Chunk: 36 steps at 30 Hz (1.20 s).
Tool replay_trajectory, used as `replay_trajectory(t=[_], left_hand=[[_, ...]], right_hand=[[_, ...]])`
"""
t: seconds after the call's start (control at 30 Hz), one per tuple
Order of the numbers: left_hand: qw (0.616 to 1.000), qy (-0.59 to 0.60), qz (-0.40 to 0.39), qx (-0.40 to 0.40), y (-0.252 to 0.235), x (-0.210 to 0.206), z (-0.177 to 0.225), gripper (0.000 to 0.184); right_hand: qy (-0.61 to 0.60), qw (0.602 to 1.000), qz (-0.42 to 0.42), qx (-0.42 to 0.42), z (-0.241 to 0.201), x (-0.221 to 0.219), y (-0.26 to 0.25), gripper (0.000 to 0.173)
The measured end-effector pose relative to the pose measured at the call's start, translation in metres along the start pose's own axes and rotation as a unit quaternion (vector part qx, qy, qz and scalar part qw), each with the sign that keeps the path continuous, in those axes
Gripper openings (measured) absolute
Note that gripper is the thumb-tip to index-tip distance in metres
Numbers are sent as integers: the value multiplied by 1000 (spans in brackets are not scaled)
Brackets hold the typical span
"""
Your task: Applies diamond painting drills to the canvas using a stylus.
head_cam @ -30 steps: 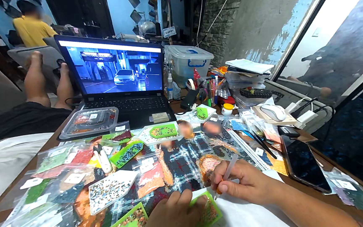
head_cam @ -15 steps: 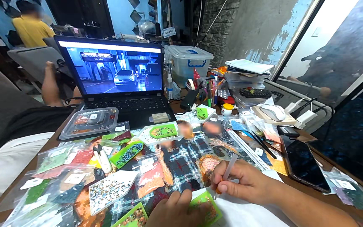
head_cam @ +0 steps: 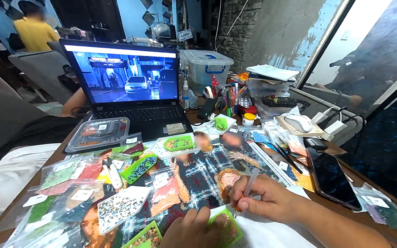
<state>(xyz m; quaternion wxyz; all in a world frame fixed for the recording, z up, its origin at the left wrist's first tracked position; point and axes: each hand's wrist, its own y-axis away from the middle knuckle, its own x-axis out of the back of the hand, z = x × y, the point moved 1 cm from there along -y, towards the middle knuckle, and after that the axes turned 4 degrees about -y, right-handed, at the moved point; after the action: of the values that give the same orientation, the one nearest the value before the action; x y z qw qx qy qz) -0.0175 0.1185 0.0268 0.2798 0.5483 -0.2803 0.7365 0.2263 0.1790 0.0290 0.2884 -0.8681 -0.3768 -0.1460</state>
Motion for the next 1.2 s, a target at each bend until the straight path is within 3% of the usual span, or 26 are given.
replay_trajectory(t=[0.67,1.2], left_hand=[[1000,15,-2,-4,0,0,-1,37],[1000,13,-7,5,0,1,0,42]], right_hand=[[6,1000,1,2,-1,0,0,29],[2,1000,0,2,-1,0,0,28]])
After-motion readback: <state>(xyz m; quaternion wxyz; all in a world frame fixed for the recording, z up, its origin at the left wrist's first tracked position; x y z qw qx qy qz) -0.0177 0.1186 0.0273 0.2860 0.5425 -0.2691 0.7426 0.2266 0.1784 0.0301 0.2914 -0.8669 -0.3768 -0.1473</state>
